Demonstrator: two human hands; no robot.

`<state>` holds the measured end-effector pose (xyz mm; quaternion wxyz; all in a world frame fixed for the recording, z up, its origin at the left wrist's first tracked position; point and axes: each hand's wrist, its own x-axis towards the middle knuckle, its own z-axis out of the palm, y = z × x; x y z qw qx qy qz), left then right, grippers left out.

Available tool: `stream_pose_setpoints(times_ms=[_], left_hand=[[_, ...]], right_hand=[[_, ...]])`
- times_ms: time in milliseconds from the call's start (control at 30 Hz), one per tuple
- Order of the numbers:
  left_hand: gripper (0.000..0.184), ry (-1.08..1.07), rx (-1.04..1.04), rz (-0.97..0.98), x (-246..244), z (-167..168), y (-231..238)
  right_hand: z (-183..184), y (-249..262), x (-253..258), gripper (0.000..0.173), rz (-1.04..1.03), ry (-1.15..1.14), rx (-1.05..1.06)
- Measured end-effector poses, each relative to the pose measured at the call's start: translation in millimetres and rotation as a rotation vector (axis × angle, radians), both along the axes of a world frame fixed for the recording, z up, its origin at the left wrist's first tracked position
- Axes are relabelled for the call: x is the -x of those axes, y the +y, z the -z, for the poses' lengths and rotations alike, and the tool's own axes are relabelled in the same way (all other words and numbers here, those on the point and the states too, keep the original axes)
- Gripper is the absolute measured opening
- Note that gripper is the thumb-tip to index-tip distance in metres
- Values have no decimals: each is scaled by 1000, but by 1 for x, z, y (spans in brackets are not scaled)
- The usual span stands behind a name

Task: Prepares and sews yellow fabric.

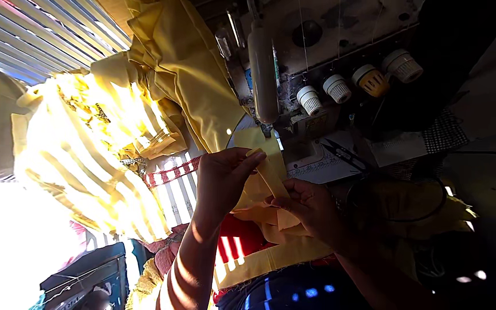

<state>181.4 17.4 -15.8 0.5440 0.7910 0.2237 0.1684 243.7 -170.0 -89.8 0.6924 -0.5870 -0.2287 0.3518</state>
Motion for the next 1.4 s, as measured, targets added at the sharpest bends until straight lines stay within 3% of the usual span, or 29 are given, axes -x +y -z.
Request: stream_pose_setpoints(times_ms=[267, 500, 700, 800, 967, 1067, 1100, 1167, 1300, 1367, 1400], left_hand=[[8, -8, -46, 122, -1, -16, 12], [12, -115, -36, 81, 4, -13, 9], [10, -135, 40, 29, 7, -2, 8], [9, -142, 50, 29, 8, -4, 7], [10, -203, 25, 56, 13, -6, 7], [11, -226, 12, 87, 14, -6, 7], [11, -220, -14, 92, 14, -6, 6], [10, -196, -83, 93, 14, -8, 2], [9, -175, -158, 115, 12, -11, -10], [8, -181, -182, 126, 8, -12, -15], [8, -185, -191, 117, 6, -13, -16]], right_hand=[[-1, -3, 2, 15, 19, -59, -31], [4, -2, 1, 41, 68, -140, -25], [7, 7, -1, 30, 133, -209, -51], [8, 12, -2, 14, 216, -227, -45], [8, 6, -18, 15, 374, -319, -90], [14, -2, -39, 13, 555, -652, 193], [12, -4, -45, 19, 549, -774, 352], [1, -9, -48, 48, 453, -846, 446], [-20, -1, -24, 54, 285, -590, -44], [-18, 13, -8, 59, 201, -483, -107], [-15, 18, -3, 52, 193, -425, -107]])
